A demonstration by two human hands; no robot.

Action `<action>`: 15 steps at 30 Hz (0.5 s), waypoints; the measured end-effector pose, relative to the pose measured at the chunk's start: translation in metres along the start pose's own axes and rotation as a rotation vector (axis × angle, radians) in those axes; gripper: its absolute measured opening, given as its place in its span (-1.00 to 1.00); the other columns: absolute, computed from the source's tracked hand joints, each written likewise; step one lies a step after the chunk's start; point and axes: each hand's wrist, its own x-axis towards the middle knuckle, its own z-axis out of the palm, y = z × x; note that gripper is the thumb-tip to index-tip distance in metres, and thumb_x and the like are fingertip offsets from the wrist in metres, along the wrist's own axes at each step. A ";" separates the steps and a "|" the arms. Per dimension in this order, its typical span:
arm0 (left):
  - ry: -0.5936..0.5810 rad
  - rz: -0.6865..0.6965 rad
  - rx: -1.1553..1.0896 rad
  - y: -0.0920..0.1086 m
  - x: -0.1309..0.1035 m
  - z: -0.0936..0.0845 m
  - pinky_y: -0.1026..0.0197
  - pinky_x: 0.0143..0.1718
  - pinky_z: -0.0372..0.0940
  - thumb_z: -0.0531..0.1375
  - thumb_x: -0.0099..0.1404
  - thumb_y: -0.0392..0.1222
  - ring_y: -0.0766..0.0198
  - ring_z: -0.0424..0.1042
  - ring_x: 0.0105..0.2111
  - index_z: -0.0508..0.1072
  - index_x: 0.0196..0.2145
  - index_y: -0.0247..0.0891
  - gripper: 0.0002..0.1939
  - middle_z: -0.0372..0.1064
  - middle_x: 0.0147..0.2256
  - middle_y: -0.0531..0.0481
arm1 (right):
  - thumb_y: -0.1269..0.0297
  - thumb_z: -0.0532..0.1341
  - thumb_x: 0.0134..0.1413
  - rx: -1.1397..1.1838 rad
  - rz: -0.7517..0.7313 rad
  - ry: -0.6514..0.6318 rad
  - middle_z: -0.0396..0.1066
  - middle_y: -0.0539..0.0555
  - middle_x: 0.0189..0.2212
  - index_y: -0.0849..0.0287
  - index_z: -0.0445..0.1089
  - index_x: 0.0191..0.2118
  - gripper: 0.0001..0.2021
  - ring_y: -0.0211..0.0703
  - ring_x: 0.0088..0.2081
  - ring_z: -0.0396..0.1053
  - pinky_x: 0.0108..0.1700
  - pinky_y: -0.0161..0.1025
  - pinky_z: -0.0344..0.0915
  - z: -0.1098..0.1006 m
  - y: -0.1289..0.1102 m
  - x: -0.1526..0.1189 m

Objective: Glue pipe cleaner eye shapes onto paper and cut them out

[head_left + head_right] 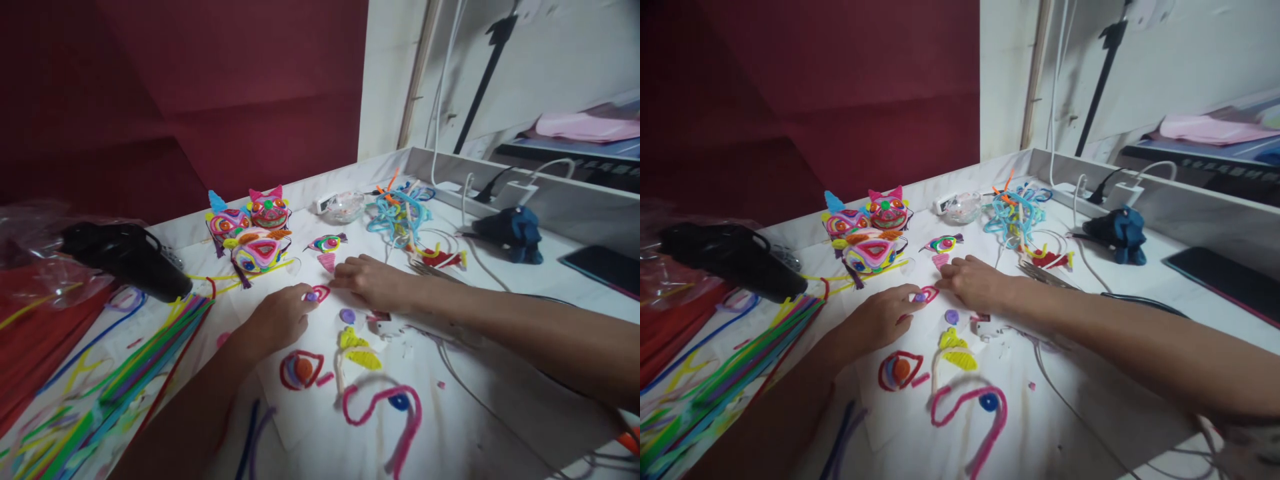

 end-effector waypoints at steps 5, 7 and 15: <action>-0.010 -0.014 -0.028 -0.002 0.000 0.000 0.25 -0.06 0.34 0.11 0.21 -0.40 0.20 0.46 -0.15 0.55 -0.14 -0.11 -0.65 0.47 -0.13 -0.01 | 0.41 0.14 0.30 -0.055 -0.043 -0.037 0.46 0.22 -0.08 0.09 0.43 0.18 -0.63 0.07 -0.06 0.34 -0.17 -0.09 0.15 0.006 0.002 0.022; -0.006 -0.026 -0.028 -0.002 0.000 0.000 0.26 -0.07 0.34 0.12 0.21 -0.39 0.21 0.47 -0.16 0.55 -0.14 -0.09 -0.65 0.47 -0.15 0.01 | 0.42 0.14 0.30 -0.083 -0.051 -0.050 0.47 0.21 -0.09 0.07 0.44 0.16 -0.63 0.08 -0.06 0.33 -0.19 -0.10 0.12 0.006 0.002 0.025; -0.037 -0.023 -0.034 -0.003 0.001 -0.001 0.26 -0.08 0.33 0.10 0.22 -0.40 0.20 0.48 -0.16 0.56 -0.14 -0.09 -0.65 0.49 -0.16 0.00 | 0.43 0.12 0.32 -0.136 -0.063 -0.083 0.46 0.22 -0.09 0.11 0.45 0.16 -0.64 0.13 -0.03 0.31 -0.13 -0.04 0.11 0.003 -0.003 0.025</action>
